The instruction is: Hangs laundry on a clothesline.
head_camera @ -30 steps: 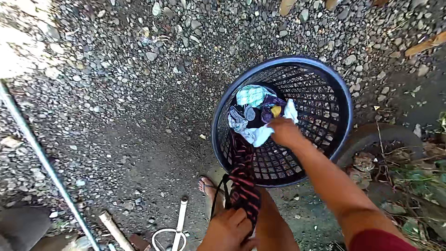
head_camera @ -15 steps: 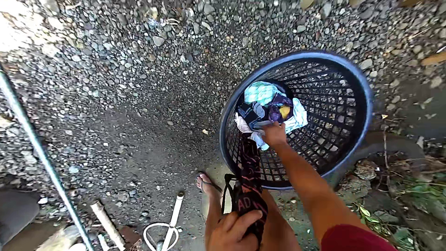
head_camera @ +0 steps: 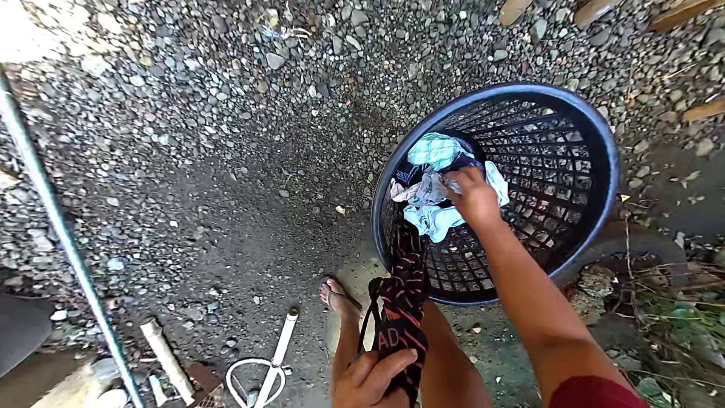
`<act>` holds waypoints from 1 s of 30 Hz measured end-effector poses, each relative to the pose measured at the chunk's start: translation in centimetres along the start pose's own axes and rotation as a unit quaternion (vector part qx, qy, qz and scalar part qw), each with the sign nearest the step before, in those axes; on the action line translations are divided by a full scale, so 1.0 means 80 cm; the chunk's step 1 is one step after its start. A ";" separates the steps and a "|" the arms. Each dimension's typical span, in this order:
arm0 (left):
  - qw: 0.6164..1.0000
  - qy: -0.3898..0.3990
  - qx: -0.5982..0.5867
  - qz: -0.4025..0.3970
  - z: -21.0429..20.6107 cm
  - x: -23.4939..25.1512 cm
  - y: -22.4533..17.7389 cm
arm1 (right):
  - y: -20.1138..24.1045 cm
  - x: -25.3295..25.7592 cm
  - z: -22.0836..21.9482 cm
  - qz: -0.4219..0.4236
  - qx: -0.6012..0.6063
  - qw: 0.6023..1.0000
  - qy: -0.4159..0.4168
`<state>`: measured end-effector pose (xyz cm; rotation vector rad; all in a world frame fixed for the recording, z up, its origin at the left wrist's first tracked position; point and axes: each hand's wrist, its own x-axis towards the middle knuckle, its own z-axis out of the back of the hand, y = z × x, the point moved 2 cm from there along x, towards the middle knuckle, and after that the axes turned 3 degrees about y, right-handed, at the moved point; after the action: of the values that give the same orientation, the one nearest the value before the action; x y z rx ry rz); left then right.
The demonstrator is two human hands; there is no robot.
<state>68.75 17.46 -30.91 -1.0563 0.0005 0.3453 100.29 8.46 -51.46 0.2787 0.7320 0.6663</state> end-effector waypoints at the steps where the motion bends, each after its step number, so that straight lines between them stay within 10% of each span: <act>1: 1.000 -0.002 -0.006 0.007 -0.001 0.000 0.001 | 0.002 0.024 -0.028 -0.006 -0.035 0.997 0.070; 5: 1.000 -0.001 -0.016 0.008 -0.008 0.006 0.007 | 0.042 0.084 -0.134 -0.008 -0.145 0.955 0.259; 11: 0.999 -0.001 0.043 -0.027 0.011 0.031 -0.016 | 0.030 0.044 -0.144 -0.106 -0.065 0.972 0.197; 19: 0.996 -0.010 0.054 -0.070 0.080 -0.026 -0.066 | 0.012 -0.149 0.121 -0.045 0.047 0.996 -0.061; 23: 0.989 -0.110 0.042 -0.095 0.147 -0.067 -0.115 | 0.108 -0.246 0.227 -0.001 0.056 0.992 -0.116; 30: 0.945 -0.167 -0.200 -0.196 0.290 -0.129 -0.239 | 0.347 -0.433 0.363 0.162 0.012 0.986 0.030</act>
<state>60.52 25.92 -1.40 -1.3543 -0.5990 0.1592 88.56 6.90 0.25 0.4064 0.7593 0.9773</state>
